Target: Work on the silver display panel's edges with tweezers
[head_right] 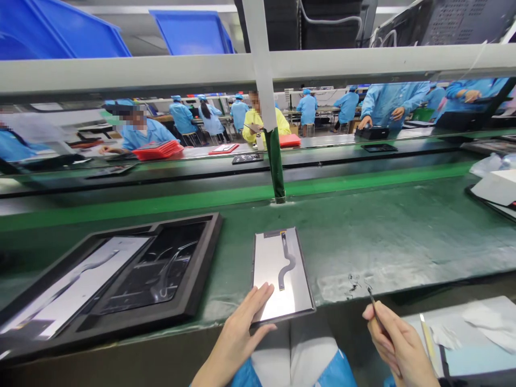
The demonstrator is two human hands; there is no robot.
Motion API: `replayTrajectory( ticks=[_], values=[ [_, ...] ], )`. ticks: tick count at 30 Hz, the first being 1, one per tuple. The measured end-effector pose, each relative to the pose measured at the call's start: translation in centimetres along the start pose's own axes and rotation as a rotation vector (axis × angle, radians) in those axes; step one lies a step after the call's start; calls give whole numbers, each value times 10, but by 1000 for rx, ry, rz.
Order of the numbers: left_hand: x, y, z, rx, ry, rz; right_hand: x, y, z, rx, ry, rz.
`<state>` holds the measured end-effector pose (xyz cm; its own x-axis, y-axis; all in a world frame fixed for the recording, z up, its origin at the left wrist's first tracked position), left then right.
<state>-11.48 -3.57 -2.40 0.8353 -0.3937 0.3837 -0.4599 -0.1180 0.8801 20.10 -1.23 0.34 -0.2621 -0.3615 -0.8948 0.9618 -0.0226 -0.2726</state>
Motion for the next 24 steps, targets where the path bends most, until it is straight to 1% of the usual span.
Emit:
replayTrajectory(
  ticks=[4,11,17,19,21,24],
  values=[
    [-2,-2,1,-7,12,12,-5,-1,1,3,26,2],
    [-2,-1,1,0,2,16,-17,-8,8,58,72,1],
    [0,-1,0,28,-9,11,-22,-4,7,71,68,-14],
    [2,1,-2,42,-28,-5,-22,-2,7,71,74,-5],
    [5,4,-3,49,-76,-28,-22,-5,8,60,81,21],
    [11,11,-5,67,-166,-50,-20,-17,9,7,98,111]
  ],
)
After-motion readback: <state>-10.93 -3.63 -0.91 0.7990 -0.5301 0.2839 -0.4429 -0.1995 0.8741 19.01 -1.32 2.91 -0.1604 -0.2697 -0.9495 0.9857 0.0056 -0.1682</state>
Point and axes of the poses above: each hand's wrist, its own z-axis away from the middle knuckle, its own y-axis out of the back of the hand, x = y × z, the point moved 3 cm from there along -z, towards the middle knuckle, and after that the axes turned 7 degrees about -x, right-handed, at the moved point
